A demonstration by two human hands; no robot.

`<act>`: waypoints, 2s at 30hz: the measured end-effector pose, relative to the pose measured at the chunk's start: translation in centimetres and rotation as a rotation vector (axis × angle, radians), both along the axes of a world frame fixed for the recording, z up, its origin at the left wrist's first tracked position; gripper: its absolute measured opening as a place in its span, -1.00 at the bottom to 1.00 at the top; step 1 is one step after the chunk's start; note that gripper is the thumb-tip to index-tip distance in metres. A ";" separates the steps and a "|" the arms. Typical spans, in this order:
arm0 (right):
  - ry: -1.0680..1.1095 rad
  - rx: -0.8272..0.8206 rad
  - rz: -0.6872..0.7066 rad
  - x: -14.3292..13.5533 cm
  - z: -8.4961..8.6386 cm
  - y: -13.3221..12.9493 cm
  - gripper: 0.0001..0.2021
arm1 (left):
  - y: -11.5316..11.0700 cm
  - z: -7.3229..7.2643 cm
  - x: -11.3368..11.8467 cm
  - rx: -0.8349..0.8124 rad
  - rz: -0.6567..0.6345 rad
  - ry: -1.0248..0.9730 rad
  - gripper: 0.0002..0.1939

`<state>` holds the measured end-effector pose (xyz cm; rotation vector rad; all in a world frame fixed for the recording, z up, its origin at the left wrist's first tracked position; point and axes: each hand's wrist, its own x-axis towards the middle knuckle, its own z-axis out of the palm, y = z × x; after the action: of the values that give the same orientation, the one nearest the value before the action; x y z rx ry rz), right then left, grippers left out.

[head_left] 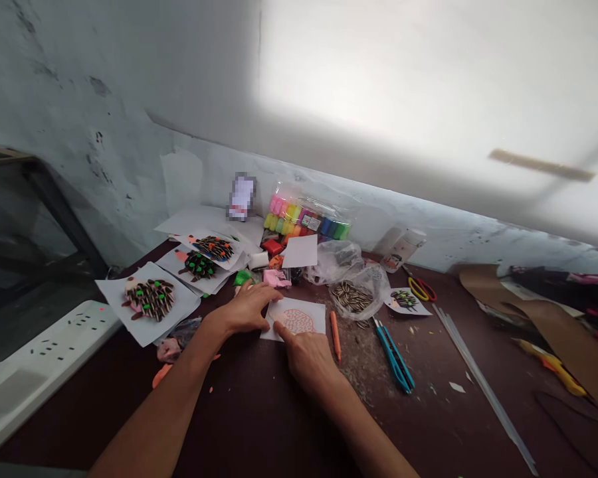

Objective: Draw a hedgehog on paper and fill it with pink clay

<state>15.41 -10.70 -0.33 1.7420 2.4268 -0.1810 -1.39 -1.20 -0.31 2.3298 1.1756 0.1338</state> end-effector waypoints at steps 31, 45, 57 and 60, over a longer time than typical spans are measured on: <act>0.009 -0.019 -0.047 -0.5 0.0 0.0 -0.54 | 0.1 -0.4 -0.1 0.016 -0.007 0.014 -0.36; 0.016 -0.014 -0.089 -1.0 -0.3 0.3 -0.49 | 0.1 -0.2 0.0 0.012 -0.020 0.010 -0.39; 0.044 0.000 -0.102 -1.1 0.1 0.5 -0.48 | 0.0 -0.2 0.0 0.020 -0.015 0.003 -0.40; 0.032 -0.003 -0.093 -1.4 0.2 0.6 -0.53 | 0.1 -0.2 0.0 0.021 -0.017 0.007 -0.39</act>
<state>13.99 -10.13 -0.17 1.8657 2.3671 -0.2249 -1.39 -1.13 -0.56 2.3594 1.1625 0.1331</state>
